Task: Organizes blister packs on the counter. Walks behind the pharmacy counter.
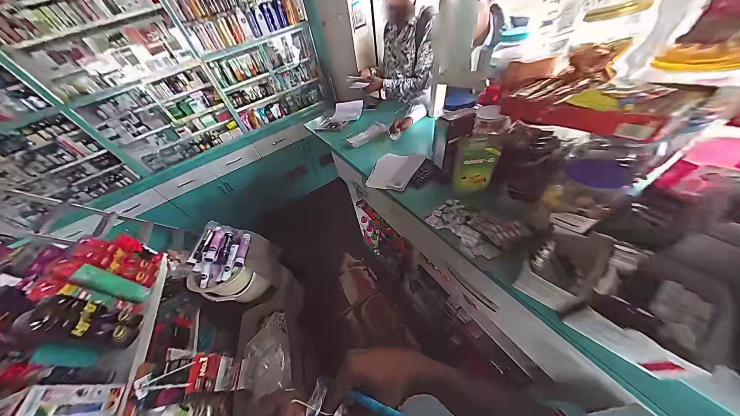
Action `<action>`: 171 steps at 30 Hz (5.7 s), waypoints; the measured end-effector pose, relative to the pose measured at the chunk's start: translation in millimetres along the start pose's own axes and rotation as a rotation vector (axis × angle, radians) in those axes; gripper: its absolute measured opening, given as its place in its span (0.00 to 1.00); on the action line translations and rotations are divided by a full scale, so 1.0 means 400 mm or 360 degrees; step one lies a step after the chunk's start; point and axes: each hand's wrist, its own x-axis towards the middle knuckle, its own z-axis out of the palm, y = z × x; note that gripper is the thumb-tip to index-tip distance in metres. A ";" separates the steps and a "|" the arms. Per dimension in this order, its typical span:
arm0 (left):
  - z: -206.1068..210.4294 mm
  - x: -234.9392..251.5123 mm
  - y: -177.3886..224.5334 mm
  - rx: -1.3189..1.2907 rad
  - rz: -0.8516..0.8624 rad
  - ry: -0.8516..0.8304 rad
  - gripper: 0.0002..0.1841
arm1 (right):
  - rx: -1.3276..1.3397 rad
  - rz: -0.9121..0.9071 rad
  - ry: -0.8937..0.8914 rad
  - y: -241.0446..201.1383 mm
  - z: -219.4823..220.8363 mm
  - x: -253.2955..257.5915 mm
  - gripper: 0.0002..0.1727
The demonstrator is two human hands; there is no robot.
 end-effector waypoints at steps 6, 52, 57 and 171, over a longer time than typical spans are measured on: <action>-0.124 0.524 -0.162 -0.0432 0.0140 0.0083 0.09 | -0.0055 -0.0138 0.0599 0.232 -0.367 0.162 0.25; -0.007 2.515 -0.810 -0.0428 -0.1389 -0.1568 0.12 | -0.1755 0.0556 0.3555 0.751 -1.715 0.567 0.03; 0.034 2.514 -0.808 -0.0458 -0.0980 -0.1725 0.08 | -0.2066 0.0744 0.3369 0.788 -1.728 0.557 0.05; 0.159 2.394 -0.832 -0.0472 -0.1080 -0.1462 0.15 | -0.0672 0.0214 0.3542 0.648 -1.790 0.294 0.13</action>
